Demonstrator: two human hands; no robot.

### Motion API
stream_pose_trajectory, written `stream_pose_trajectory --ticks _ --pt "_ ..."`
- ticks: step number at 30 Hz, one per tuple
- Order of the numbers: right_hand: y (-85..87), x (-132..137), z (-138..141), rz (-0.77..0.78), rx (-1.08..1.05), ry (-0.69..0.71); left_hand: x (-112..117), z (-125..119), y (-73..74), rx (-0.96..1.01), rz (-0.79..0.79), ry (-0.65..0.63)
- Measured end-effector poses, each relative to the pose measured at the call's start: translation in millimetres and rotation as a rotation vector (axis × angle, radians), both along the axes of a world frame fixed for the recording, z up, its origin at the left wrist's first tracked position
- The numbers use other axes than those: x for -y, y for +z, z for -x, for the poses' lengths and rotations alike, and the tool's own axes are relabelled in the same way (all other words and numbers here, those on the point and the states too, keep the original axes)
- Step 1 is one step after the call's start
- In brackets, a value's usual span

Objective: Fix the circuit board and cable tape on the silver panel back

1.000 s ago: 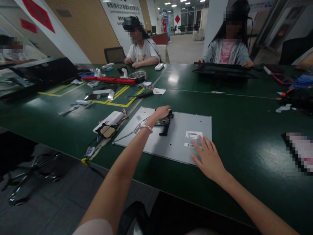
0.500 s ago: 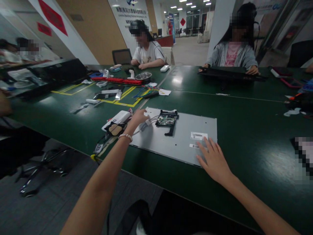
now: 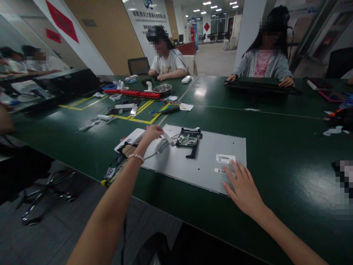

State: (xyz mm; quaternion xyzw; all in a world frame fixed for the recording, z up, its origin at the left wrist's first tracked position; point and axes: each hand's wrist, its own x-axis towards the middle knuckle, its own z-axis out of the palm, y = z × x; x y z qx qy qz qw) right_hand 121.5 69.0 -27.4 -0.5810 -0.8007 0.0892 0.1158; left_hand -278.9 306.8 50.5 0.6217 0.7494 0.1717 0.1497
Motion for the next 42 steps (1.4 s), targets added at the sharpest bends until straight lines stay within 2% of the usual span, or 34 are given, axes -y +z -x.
stream_pose_trajectory --ticks 4,7,11,14,19,21,23,26,28,35,42 --pt "2.4 0.0 1.5 0.013 0.0 -0.01 -24.5 -22.1 7.7 0.282 -0.181 0.095" --pt "5.3 0.1 2.7 0.023 0.008 -0.012 -45.9 -52.7 3.0 0.399 -0.251 0.16" --pt "8.6 -1.0 4.3 0.022 0.025 -0.016 -65.8 -87.6 -14.1 0.31 -0.215 0.19" --pt "9.4 -2.2 5.1 0.022 0.032 -0.019 -70.3 -99.9 -23.8 0.205 -0.178 0.189" --pt "8.9 -2.7 4.7 0.023 0.031 -0.021 -61.5 -110.4 -23.5 0.046 -0.156 0.174" --pt "9.3 -2.7 4.1 0.029 0.025 -0.017 -53.9 -117.2 -21.4 -0.05 -0.209 0.099" --pt "9.8 -2.7 3.6 0.034 0.018 -0.014 -45.4 -125.0 -20.8 -0.157 -0.241 -0.117" --pt "10.0 -3.1 3.2 0.039 0.014 -0.01 -34.0 -135.0 -24.2 -0.211 -0.174 -0.515" --pt "9.5 -3.5 3.0 0.041 0.012 -0.012 -29.5 -139.3 -28.1 -0.222 -0.119 -0.632" --pt "10.9 -3.6 3.2 0.047 0.011 -0.015 -30.8 -144.2 -38.2 -0.359 -0.045 -0.62" --pt "14.1 -2.8 3.3 0.05 0.008 -0.012 -31.7 -141.9 -40.5 -0.253 -0.051 -0.585"
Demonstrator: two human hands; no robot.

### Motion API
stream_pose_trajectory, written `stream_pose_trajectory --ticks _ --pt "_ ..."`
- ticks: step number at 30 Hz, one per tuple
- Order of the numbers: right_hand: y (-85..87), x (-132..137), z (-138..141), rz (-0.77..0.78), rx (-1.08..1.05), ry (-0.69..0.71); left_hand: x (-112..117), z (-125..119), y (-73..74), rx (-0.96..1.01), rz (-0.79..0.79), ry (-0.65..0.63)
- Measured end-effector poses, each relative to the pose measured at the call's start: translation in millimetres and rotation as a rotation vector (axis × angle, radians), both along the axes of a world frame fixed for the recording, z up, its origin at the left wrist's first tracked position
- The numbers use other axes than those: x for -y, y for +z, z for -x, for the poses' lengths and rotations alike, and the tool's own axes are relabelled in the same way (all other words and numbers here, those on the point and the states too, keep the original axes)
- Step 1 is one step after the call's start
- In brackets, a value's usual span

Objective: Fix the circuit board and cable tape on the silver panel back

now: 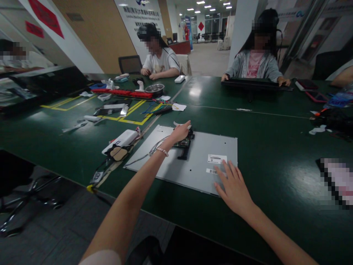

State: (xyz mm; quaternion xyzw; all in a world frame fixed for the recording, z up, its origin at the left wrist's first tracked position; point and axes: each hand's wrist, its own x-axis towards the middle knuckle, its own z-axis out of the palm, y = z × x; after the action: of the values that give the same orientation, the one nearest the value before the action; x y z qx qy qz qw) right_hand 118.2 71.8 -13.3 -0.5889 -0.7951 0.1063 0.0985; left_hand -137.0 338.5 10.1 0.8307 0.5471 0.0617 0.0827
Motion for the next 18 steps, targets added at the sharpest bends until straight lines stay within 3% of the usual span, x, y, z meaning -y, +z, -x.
stream_pose_trajectory --ticks 6,10,14,18 --pt "-1.2 0.4 -0.5 0.0 0.006 0.0 8.3 9.8 13.3 0.099 -0.002 0.053" --pt "-2.0 0.7 -1.0 -0.009 0.005 0.006 35.9 6.5 18.9 0.084 -0.035 0.095" --pt "-1.3 0.8 -1.0 -0.006 0.004 0.003 70.9 2.6 13.6 0.014 -0.016 0.025" --pt "0.5 1.6 -0.2 -0.004 0.007 -0.001 86.1 8.7 3.9 -0.028 0.013 -0.01"
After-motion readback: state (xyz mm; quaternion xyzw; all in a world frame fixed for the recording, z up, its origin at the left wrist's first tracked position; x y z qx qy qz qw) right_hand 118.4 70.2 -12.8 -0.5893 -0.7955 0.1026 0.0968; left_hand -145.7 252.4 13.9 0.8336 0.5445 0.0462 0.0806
